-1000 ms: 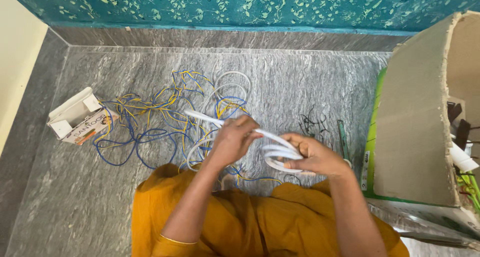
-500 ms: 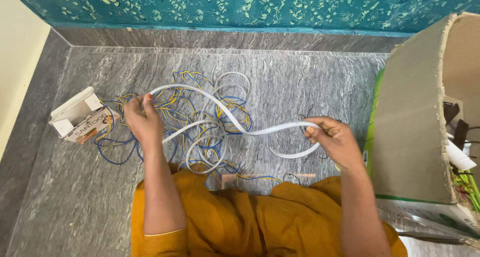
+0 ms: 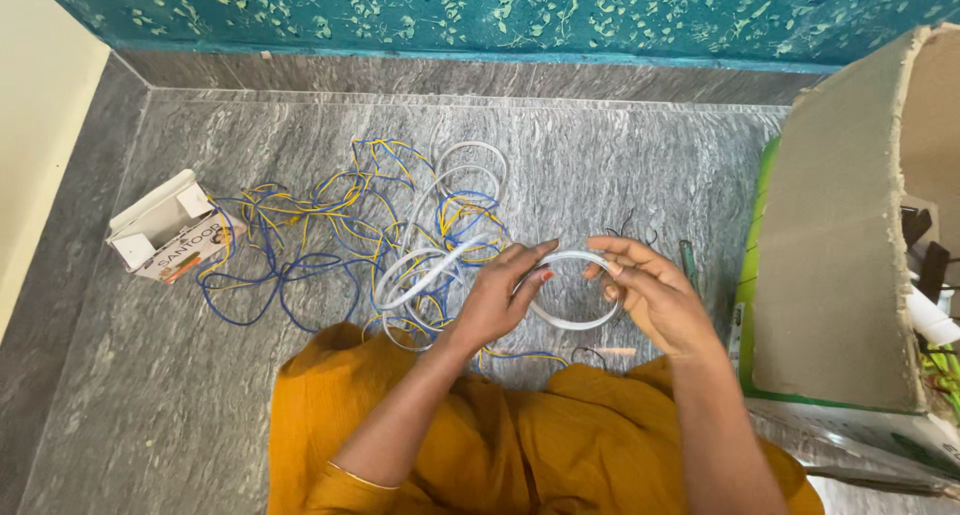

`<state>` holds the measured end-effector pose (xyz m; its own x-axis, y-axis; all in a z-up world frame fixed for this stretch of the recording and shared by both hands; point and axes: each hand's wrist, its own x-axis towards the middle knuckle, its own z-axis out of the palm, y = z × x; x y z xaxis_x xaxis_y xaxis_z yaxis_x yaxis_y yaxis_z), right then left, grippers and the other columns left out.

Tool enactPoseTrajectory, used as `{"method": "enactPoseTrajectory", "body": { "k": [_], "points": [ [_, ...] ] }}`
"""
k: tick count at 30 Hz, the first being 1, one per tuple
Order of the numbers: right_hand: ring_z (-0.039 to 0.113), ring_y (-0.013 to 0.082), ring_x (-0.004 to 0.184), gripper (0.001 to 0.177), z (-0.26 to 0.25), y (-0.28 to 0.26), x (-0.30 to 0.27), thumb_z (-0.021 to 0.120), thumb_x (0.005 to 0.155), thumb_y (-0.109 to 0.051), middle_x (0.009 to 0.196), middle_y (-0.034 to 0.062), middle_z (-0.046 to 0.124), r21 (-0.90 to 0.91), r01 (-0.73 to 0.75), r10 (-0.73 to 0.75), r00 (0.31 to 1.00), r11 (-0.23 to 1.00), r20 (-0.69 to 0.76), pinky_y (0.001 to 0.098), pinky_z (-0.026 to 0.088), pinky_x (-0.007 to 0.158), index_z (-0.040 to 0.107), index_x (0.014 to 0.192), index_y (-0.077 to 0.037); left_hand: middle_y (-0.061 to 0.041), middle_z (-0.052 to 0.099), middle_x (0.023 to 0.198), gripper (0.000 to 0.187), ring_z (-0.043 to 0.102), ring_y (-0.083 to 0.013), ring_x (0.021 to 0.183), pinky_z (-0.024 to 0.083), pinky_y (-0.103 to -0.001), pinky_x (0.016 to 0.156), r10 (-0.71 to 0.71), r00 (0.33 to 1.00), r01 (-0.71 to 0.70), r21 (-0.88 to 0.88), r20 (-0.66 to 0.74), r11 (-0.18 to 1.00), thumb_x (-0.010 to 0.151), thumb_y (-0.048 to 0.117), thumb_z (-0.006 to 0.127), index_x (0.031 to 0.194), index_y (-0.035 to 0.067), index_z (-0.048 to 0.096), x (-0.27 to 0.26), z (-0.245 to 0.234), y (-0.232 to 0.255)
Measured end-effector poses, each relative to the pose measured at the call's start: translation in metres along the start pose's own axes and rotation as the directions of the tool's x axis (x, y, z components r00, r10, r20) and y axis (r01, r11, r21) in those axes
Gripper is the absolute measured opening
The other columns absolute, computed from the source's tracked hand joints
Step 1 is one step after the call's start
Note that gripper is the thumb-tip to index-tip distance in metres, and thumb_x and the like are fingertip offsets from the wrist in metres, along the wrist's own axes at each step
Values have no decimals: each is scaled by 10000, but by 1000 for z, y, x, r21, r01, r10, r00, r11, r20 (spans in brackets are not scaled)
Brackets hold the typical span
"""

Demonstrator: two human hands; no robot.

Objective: The person sits on the floor and coils a white cable into a neat circular bundle by hand. They repeatedly wrap the cable around their fingers and adjust the loops to form a compact coil.

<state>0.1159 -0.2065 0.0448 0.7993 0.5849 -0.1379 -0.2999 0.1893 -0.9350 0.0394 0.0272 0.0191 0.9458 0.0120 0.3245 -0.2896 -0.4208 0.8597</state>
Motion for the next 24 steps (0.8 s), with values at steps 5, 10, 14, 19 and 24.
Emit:
{"method": "enactPoseTrajectory", "body": {
  "k": [5, 10, 14, 19, 24],
  "points": [
    [652, 158, 1027, 478, 9, -6, 2, 597, 948, -104, 1226, 104, 725, -271, -20, 40, 997, 962, 70, 303, 517, 922, 544, 1418, -39, -105, 708, 935, 271, 721, -252, 882, 566, -340, 804, -37, 995, 28, -92, -93, 995, 1021, 96, 561, 1242, -2, 682, 2, -5, -29],
    [688, 152, 1055, 336, 3, -2, 2, 680, 922, -119, 1109, 66, 759, -525, -92, 183, 975, 846, 123, 335, 530, 956, 663, 1242, -16, -96, 681, 961, 309, 723, -150, 831, 614, -304, 794, -216, 972, 124, -564, -98, 817, 1097, 153, 472, 1291, -57, 589, 6, 0, -48],
    [660, 164, 966, 214, -4, 19, 6, 725, 920, -69, 1003, 59, 711, -601, -98, 252, 951, 793, 177, 343, 549, 881, 691, 1123, -9, -96, 684, 997, 316, 720, -153, 858, 622, -318, 834, -230, 970, 134, -608, -83, 782, 1109, 149, 425, 1372, 20, 540, 4, 1, -48],
    [730, 171, 939, 136, -14, 25, 9, 625, 947, -43, 1006, 84, 733, -488, -147, 265, 947, 860, 180, 330, 614, 866, 648, 1079, -18, -100, 658, 1064, 432, 713, -154, 896, 604, -311, 862, -174, 983, 113, -578, -51, 808, 1044, 11, 408, 1446, 87, 547, 3, -6, -45],
    [732, 227, 954, 144, -18, 10, 7, 628, 978, -33, 1020, 176, 744, -442, -8, 24, 999, 897, 32, 374, 616, 871, 641, 1105, 35, -103, 721, 1134, 365, 700, -150, 939, 589, -303, 841, -106, 985, 57, -321, -138, 945, 1066, -17, 424, 1382, 44, 597, 5, -5, -52]
  ]
}}
